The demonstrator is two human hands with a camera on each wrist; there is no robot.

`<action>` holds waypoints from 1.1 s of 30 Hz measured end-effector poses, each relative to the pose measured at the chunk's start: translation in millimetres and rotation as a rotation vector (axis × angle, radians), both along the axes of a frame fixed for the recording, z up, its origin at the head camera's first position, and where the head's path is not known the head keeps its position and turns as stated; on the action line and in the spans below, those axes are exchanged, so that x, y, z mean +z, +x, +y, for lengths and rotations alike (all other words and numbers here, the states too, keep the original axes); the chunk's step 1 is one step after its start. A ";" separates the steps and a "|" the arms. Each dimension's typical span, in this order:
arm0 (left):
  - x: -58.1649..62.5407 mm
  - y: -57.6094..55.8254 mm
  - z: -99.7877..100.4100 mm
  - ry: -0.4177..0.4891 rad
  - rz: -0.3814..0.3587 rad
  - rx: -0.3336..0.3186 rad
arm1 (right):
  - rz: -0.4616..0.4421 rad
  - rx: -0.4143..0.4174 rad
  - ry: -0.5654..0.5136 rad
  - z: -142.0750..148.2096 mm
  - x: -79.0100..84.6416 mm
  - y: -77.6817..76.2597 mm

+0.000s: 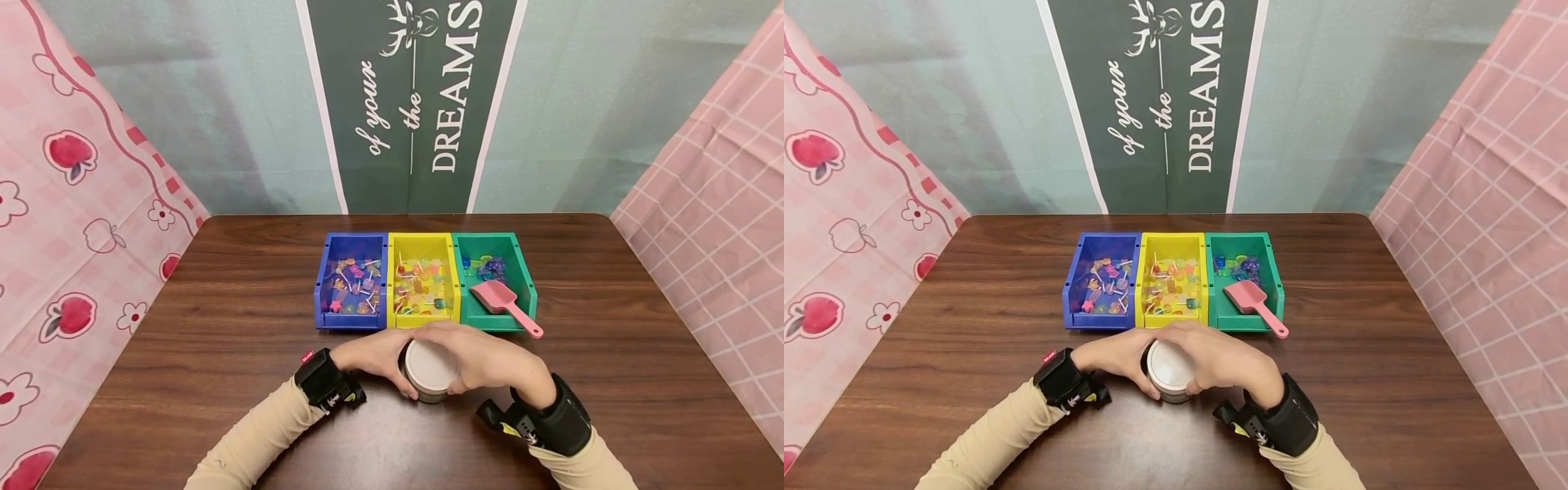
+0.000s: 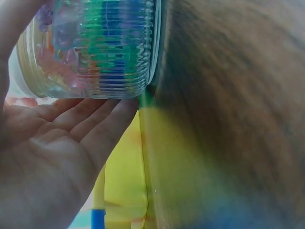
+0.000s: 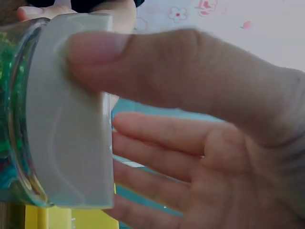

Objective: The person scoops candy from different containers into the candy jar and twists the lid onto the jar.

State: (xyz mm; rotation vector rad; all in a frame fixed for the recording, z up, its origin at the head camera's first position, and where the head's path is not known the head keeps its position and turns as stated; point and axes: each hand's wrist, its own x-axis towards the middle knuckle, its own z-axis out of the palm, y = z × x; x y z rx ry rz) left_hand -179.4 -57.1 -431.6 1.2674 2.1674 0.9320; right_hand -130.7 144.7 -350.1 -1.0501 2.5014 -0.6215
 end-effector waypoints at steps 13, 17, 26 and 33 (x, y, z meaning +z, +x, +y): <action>1.9 0.4 0.8 -0.034 -0.018 0.029 | 0.106 -0.334 0.169 -18.7 -9.7 8.6; -0.1 -0.8 0.8 -0.026 0.000 0.013 | 0.074 -0.235 0.097 -10.9 -5.7 7.1; -3.3 -1.5 0.7 0.008 0.011 -0.018 | 0.051 0.010 0.036 -0.9 -2.4 2.9; -2.4 0.0 -0.4 -0.005 0.013 0.005 | 0.112 -0.115 0.081 -9.3 -7.6 4.3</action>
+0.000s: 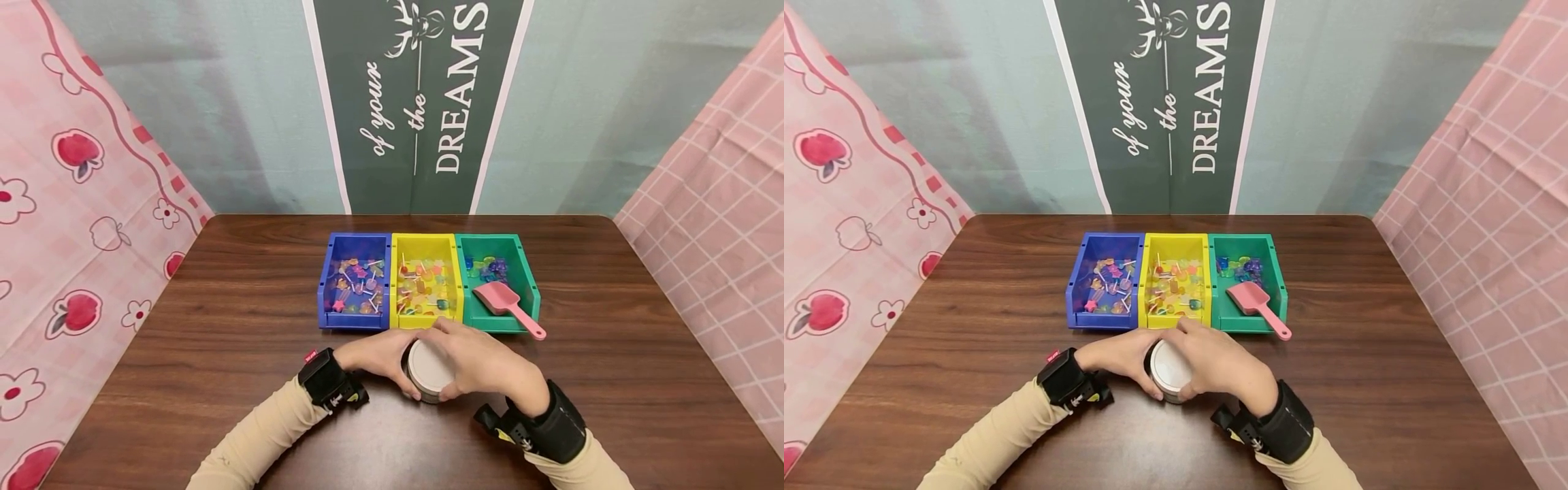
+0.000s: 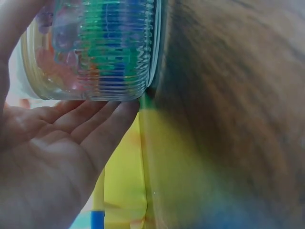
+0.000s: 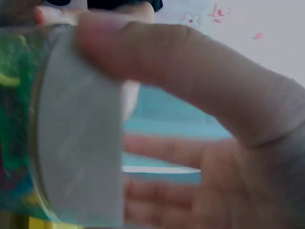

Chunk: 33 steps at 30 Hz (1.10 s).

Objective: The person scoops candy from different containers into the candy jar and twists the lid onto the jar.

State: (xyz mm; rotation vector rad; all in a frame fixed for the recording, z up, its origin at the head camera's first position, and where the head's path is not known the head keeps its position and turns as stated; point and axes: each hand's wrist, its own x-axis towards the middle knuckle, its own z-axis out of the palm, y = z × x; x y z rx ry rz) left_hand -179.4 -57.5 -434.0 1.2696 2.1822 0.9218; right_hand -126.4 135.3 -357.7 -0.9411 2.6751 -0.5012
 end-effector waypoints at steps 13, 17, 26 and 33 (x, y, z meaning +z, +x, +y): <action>4.3 1.0 1.5 -0.008 -0.024 0.006 | -0.039 -0.074 0.039 -5.1 -2.3 4.8; 5.3 1.6 1.6 -0.014 -0.037 0.019 | -0.054 0.002 0.022 -1.7 0.5 5.0; 3.7 3.0 2.4 0.021 -0.035 0.019 | 0.005 -0.027 0.053 -3.2 -1.9 4.9; 1.9 2.8 3.0 0.040 -0.002 -0.006 | 0.065 -0.067 0.062 -5.6 -6.1 0.7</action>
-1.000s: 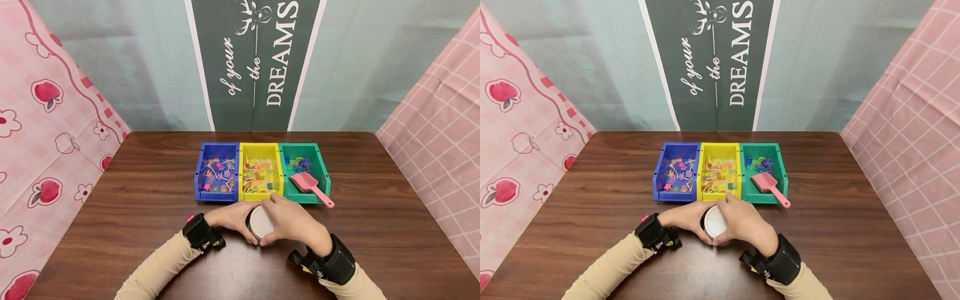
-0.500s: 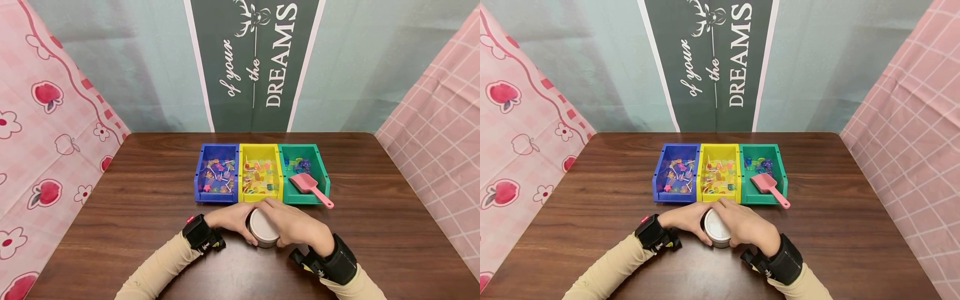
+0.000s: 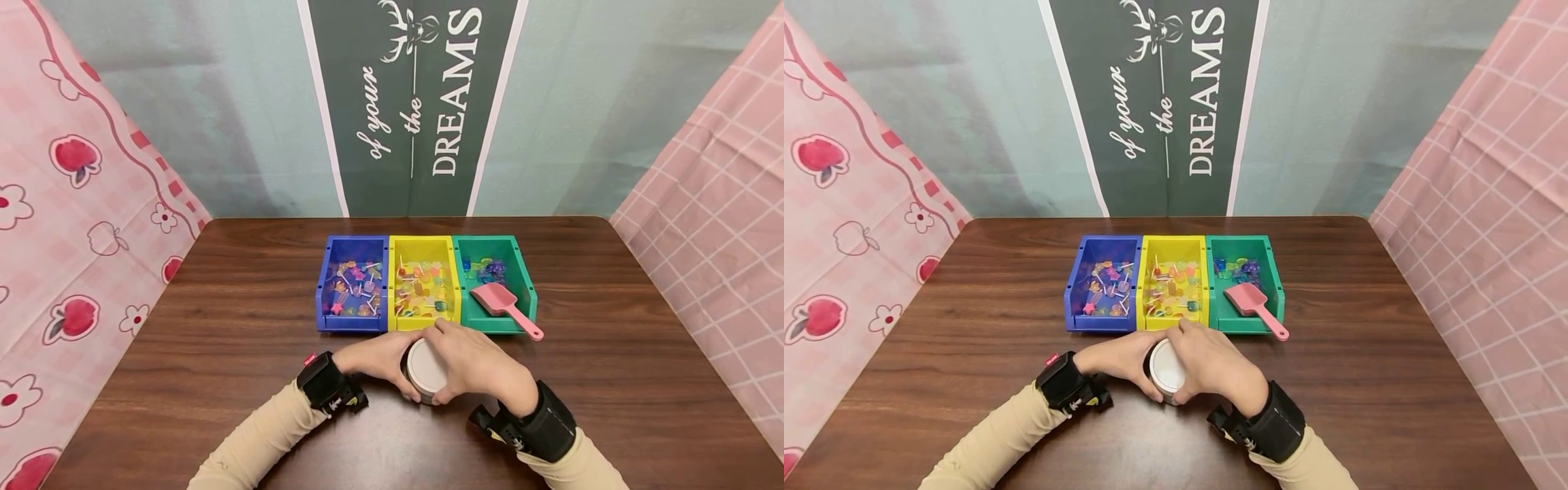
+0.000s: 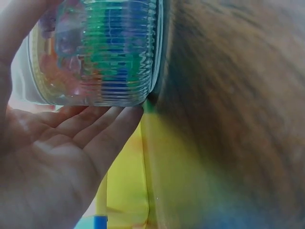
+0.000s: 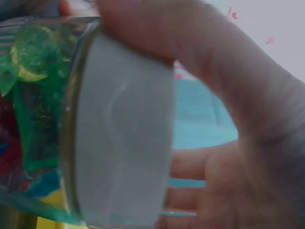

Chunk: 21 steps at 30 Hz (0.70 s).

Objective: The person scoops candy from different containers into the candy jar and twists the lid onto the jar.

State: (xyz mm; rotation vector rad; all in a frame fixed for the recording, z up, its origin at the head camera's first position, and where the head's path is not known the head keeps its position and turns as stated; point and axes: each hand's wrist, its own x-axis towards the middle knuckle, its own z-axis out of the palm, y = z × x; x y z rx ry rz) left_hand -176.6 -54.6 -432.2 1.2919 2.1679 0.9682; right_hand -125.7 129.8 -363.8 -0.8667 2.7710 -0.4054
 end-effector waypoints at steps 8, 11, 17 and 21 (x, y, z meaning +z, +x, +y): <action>2.9 1.2 -0.4 -0.040 -0.009 0.022 | 0.101 -0.054 0.010 -3.1 -7.4 -2.0; 2.9 1.4 -0.3 -0.049 0.006 0.020 | 0.133 -0.070 0.021 -3.9 -9.9 -2.3; 1.4 0.7 0.0 -0.042 0.049 -0.002 | 0.103 -0.112 0.035 -5.2 -11.5 -3.7; 1.3 0.6 0.0 -0.038 0.034 0.006 | 0.086 -0.180 0.069 -8.6 -12.4 -1.9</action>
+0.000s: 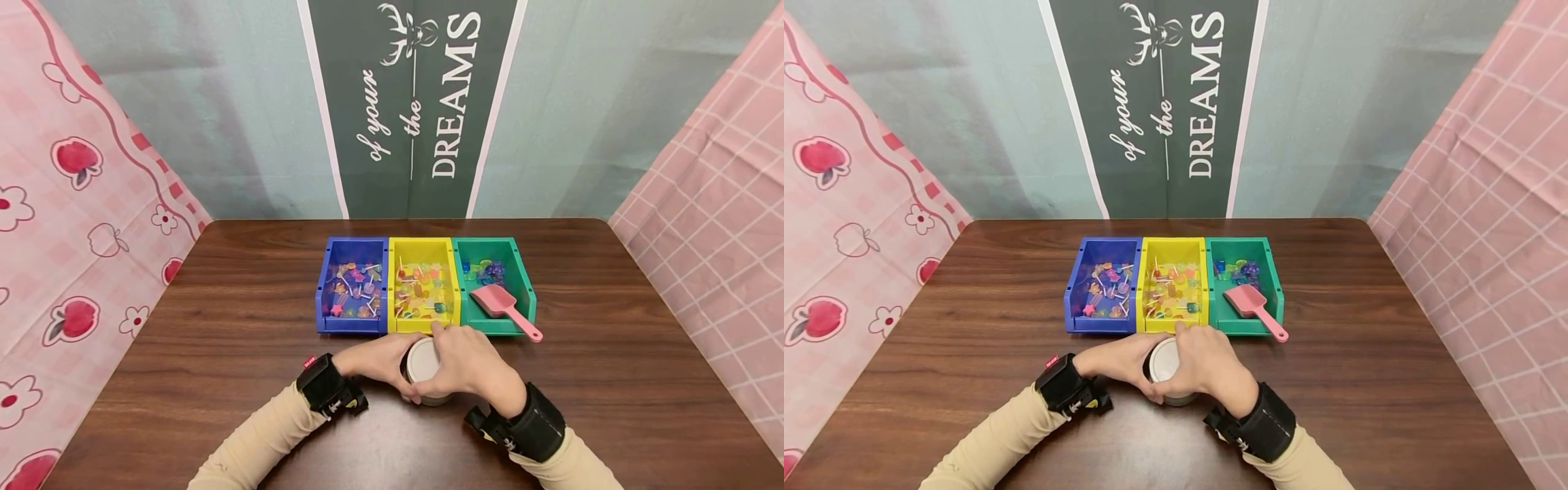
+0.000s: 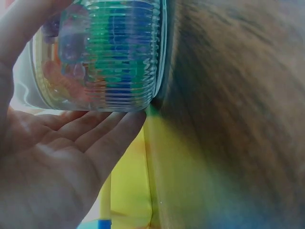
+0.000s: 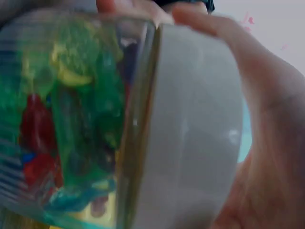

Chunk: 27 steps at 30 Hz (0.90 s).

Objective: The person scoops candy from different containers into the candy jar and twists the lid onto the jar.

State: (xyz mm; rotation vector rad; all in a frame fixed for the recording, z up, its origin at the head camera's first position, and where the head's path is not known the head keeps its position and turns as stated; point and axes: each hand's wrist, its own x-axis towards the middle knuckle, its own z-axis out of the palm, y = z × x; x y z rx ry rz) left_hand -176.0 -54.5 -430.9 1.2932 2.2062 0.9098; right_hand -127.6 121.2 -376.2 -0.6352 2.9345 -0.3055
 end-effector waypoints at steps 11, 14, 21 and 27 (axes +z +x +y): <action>1.7 1.7 -1.4 0.005 -0.047 0.011 | -0.018 -0.079 0.057 -5.4 0.9 3.3; 1.6 1.9 -1.6 0.003 -0.062 0.014 | -0.031 -0.072 0.051 -5.2 0.8 3.3; 0.4 0.1 -1.5 0.000 -0.073 0.000 | -0.083 -0.076 0.063 -6.2 2.3 3.9; -1.3 -0.5 -0.6 -0.005 -0.087 -0.006 | -0.176 -0.087 0.107 -4.3 5.5 3.5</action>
